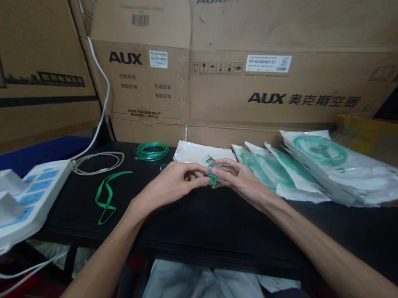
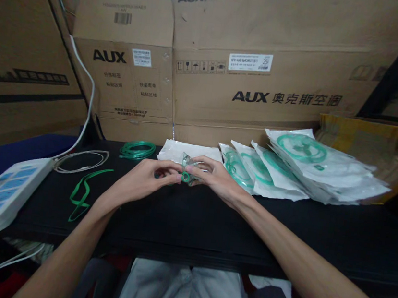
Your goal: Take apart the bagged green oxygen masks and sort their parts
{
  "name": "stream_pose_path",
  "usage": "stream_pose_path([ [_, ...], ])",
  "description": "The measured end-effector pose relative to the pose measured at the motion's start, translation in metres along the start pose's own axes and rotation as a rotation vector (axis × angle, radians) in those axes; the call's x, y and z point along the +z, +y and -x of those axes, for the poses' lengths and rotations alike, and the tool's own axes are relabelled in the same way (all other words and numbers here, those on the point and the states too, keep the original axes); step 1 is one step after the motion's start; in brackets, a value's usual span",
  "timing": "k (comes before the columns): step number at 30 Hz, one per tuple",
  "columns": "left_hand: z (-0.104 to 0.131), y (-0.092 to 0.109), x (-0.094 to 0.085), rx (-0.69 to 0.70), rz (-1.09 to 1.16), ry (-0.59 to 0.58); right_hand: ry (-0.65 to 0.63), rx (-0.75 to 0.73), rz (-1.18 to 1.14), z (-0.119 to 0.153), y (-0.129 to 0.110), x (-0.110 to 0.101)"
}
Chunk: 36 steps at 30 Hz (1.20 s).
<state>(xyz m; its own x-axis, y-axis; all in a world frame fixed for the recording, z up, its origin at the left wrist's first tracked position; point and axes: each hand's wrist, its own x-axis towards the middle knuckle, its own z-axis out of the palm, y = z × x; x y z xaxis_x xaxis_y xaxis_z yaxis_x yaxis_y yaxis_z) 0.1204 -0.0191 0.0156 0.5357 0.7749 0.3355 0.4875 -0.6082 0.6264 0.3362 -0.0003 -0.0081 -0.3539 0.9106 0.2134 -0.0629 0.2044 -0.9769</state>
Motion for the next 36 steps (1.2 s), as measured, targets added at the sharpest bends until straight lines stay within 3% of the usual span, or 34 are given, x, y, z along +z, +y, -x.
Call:
stream_pose_path([
  [10, -0.002, -0.003, -0.001, 0.025, -0.161, 0.016, -0.064, -0.005, 0.263, -0.002, -0.007, -0.006],
  [15, -0.001, -0.008, -0.006, -0.038, -0.209, -0.008, 0.024, -0.021, 0.367, 0.001, -0.017, -0.014],
  [19, 0.0, -0.01, -0.009, -0.041, -0.215, 0.0, 0.019, -0.026, 0.396, 0.003, -0.02, -0.017],
  [26, -0.003, 0.001, 0.0, 0.113, -0.186, 0.061, -0.072, -0.06, 0.422, 0.001, -0.011, -0.015],
  [36, -0.001, -0.002, 0.001, 0.083, -0.21, 0.026, -0.099, -0.033, 0.424, 0.003, -0.013, -0.017],
])
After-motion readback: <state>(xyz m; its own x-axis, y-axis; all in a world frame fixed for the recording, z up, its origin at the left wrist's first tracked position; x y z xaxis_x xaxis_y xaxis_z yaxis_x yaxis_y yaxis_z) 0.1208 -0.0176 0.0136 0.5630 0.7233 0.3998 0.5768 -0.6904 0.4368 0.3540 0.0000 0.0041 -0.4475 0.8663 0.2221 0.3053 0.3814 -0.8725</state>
